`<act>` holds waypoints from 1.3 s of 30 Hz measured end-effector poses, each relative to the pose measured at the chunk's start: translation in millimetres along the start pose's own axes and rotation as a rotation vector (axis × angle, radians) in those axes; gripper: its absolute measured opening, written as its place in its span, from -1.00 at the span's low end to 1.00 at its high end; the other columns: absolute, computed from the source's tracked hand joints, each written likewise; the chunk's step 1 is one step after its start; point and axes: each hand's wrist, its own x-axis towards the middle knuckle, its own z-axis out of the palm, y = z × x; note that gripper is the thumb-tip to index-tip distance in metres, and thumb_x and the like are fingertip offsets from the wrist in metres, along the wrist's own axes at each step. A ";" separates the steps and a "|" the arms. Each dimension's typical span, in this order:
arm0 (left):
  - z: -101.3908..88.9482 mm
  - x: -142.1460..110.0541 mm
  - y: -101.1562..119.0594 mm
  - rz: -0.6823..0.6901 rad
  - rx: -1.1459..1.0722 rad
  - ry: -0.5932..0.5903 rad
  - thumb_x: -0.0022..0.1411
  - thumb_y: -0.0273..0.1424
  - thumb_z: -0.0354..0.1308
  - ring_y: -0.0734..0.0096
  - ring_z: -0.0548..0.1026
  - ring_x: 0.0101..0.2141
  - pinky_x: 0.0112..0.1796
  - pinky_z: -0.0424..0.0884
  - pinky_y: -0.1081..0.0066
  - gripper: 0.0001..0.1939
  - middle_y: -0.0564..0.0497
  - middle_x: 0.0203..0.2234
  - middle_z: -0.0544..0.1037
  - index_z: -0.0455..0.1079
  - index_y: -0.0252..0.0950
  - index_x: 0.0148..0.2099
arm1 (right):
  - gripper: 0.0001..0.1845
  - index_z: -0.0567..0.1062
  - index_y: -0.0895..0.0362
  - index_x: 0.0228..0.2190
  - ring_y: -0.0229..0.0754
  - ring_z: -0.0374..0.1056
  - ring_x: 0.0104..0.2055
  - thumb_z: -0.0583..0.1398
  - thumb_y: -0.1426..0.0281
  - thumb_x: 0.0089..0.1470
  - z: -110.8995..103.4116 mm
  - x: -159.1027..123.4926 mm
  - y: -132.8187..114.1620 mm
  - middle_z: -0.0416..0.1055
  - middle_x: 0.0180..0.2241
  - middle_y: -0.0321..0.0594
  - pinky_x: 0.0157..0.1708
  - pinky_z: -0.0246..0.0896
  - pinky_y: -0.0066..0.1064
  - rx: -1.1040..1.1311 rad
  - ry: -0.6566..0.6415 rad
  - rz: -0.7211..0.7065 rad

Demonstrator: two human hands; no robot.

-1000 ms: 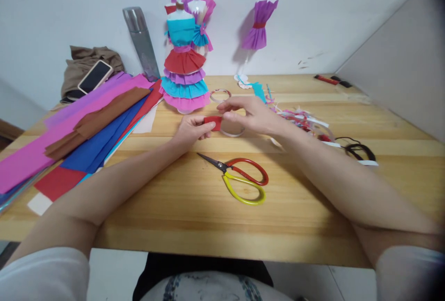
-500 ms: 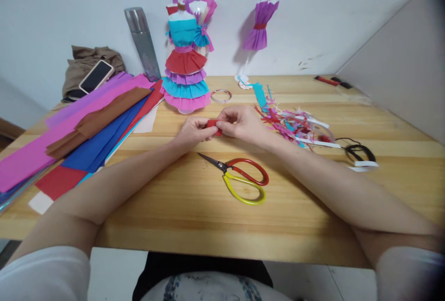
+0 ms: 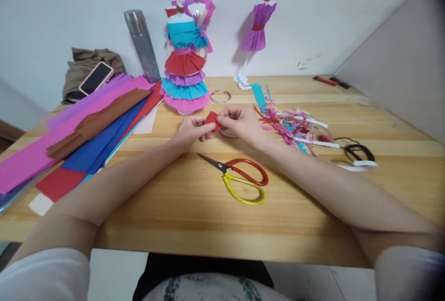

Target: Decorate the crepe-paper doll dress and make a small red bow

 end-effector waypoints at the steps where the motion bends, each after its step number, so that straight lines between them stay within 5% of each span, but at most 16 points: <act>1: 0.2 0.2 -0.8 0.000 -0.001 0.011 0.08 -0.27 0.42 0.56 0.43 -0.62 -0.56 0.32 0.56 -0.76 0.02 -0.64 0.55 0.58 -0.37 -0.40 | -0.74 0.44 0.11 -0.55 -0.30 0.19 -0.55 0.35 0.35 0.07 0.1 -0.5 0.0 0.38 -0.59 -0.29 -0.50 0.05 -0.41 0.022 -0.007 0.007; 9: 1.5 -0.9 3.2 -0.041 -0.024 -0.008 0.11 -0.42 0.37 0.58 0.42 -0.65 -0.57 0.30 0.58 -0.85 0.02 -0.67 0.54 0.55 -0.38 -0.46 | -0.77 0.48 0.13 -0.55 -0.31 0.18 -0.57 0.37 0.37 0.06 -2.1 0.0 2.7 0.39 -0.61 -0.30 -0.55 0.00 -0.43 0.089 -0.095 0.060; 17: -0.9 -0.2 1.8 -0.020 -0.052 -0.036 0.14 -0.22 0.42 0.52 0.47 -0.63 -0.59 0.32 0.56 -0.71 0.00 -0.65 0.55 0.55 -0.37 -0.40 | -0.73 0.45 0.11 -0.56 -0.31 0.18 -0.58 0.39 0.37 0.07 -1.1 0.7 6.3 0.37 -0.61 -0.31 -0.55 0.03 -0.43 0.101 -0.030 0.070; 24: 2.7 0.6 1.3 -0.057 -0.013 0.013 0.15 -0.42 0.34 0.59 0.41 -0.68 -0.59 0.29 0.59 -0.80 0.03 -0.69 0.52 0.49 -0.36 -0.49 | -0.78 0.49 0.13 -0.53 -0.30 0.18 -0.55 0.35 0.38 0.10 -1.5 -0.1 5.9 0.37 -0.59 -0.30 -0.51 0.05 -0.42 0.098 -0.075 0.085; 34: 2.9 -0.6 4.8 -0.068 -0.056 0.007 0.17 -0.20 0.40 0.53 0.48 -0.63 -0.60 0.33 0.57 -0.68 0.00 -0.63 0.56 0.50 -0.36 -0.43 | -0.76 0.42 0.11 -0.53 -0.32 0.16 -0.57 0.35 0.40 0.08 4.0 -0.1 8.5 0.33 -0.61 -0.36 -0.50 0.03 -0.43 0.143 0.063 0.030; 39: 5.3 -0.1 5.6 -0.050 -0.038 0.047 0.19 -0.28 0.39 0.60 0.40 -0.69 -0.62 0.27 0.59 -0.67 0.04 -0.69 0.50 0.46 -0.36 -0.51 | -0.74 0.42 0.12 -0.56 -0.31 0.16 -0.53 0.32 0.39 0.10 3.7 -3.5 4.6 0.33 -0.60 -0.34 -0.47 0.06 -0.42 0.181 0.069 0.019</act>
